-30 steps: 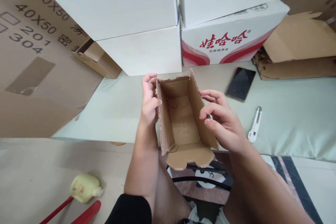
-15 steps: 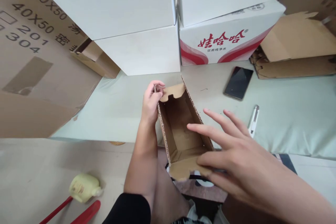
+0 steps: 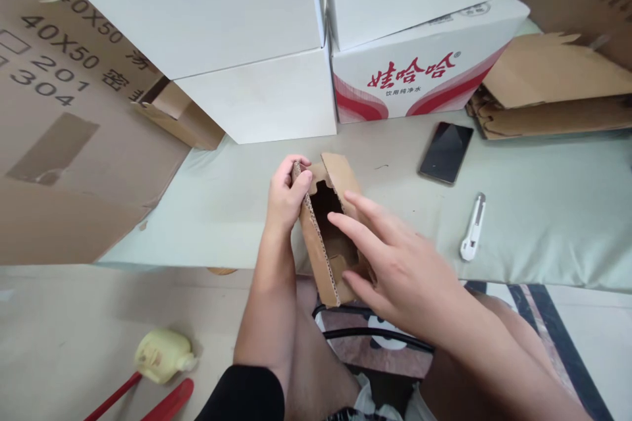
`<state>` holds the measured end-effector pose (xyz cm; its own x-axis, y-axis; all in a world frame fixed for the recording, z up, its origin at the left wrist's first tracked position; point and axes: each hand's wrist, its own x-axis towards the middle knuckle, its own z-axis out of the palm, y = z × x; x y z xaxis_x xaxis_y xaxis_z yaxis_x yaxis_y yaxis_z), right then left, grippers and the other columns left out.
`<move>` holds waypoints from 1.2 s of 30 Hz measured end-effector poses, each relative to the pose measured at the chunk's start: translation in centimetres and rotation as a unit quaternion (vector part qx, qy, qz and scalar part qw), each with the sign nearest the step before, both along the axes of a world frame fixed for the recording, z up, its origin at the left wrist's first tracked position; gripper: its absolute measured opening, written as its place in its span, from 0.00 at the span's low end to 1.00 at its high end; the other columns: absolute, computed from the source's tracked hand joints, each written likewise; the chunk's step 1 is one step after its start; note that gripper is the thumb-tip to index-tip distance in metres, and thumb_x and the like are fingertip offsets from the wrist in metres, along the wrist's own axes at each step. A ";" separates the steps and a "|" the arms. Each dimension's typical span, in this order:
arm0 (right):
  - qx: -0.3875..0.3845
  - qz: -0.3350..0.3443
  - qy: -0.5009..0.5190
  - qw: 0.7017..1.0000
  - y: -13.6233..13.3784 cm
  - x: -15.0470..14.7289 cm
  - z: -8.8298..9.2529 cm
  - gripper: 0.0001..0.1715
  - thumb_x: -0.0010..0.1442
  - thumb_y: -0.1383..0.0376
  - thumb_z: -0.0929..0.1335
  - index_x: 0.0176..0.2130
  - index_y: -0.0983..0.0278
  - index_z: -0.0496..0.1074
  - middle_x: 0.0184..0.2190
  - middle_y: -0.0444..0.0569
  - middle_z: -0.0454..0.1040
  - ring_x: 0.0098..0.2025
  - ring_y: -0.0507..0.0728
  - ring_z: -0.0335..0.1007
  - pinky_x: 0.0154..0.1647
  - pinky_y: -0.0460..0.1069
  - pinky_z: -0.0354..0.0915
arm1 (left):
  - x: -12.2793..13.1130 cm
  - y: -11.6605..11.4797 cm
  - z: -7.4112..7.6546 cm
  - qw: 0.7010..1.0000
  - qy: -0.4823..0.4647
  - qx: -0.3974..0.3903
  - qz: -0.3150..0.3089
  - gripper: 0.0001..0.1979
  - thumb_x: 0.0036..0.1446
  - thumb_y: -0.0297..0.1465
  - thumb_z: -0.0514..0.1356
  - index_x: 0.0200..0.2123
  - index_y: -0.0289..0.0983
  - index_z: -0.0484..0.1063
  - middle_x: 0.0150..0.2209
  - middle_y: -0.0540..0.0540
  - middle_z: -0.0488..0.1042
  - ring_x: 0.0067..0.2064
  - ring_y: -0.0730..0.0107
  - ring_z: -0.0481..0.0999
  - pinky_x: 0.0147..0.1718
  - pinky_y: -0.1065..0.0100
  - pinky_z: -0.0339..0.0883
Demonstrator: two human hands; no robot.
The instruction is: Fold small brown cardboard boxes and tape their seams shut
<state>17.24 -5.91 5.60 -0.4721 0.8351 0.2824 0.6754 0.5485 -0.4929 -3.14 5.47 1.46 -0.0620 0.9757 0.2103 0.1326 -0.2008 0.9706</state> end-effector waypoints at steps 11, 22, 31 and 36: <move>-0.065 0.071 -0.073 0.993 0.4 0.3 -0.3 0.35 0.63 0.57 0.68 0.66 0.63 0.66 0.72 0.56 0.60 0.74 0.72 0.53 0.64 0.71 0.69 | 0.0 -0.2 -0.8 1.000 -0.006 0.003 -0.016 0.24 0.53 0.51 0.69 0.44 0.40 0.76 0.34 0.49 0.73 0.32 0.69 0.71 0.33 0.69 0.67; -0.104 0.097 -0.061 0.988 0.5 0.8 -0.5 0.42 0.65 0.63 0.63 0.73 0.73 0.54 0.74 0.59 0.52 0.77 0.70 0.43 0.70 0.69 0.63 | -0.6 0.4 -1.9 0.997 0.063 0.042 -0.010 0.20 0.58 0.49 0.67 0.45 0.40 0.80 0.46 0.43 0.78 0.50 0.59 0.78 0.55 0.58 0.70; -0.143 0.109 -0.087 0.980 0.7 0.5 0.0 0.53 0.63 0.50 0.68 0.73 0.76 0.50 0.75 0.61 0.42 0.78 0.72 0.36 0.72 0.70 0.56 | -0.7 0.6 -1.5 0.994 0.096 0.057 -0.013 0.14 0.56 0.45 0.68 0.37 0.41 0.82 0.45 0.43 0.78 0.52 0.58 0.77 0.57 0.58 0.68; -0.140 0.081 -0.108 0.981 0.9 0.2 -0.2 0.49 0.63 0.55 0.69 0.73 0.71 0.53 0.75 0.56 0.45 0.78 0.71 0.40 0.73 0.72 0.54 | -0.5 0.5 -1.4 0.995 0.095 0.041 -0.003 0.09 0.56 0.39 0.67 0.36 0.40 0.82 0.43 0.43 0.79 0.50 0.58 0.77 0.56 0.57 0.68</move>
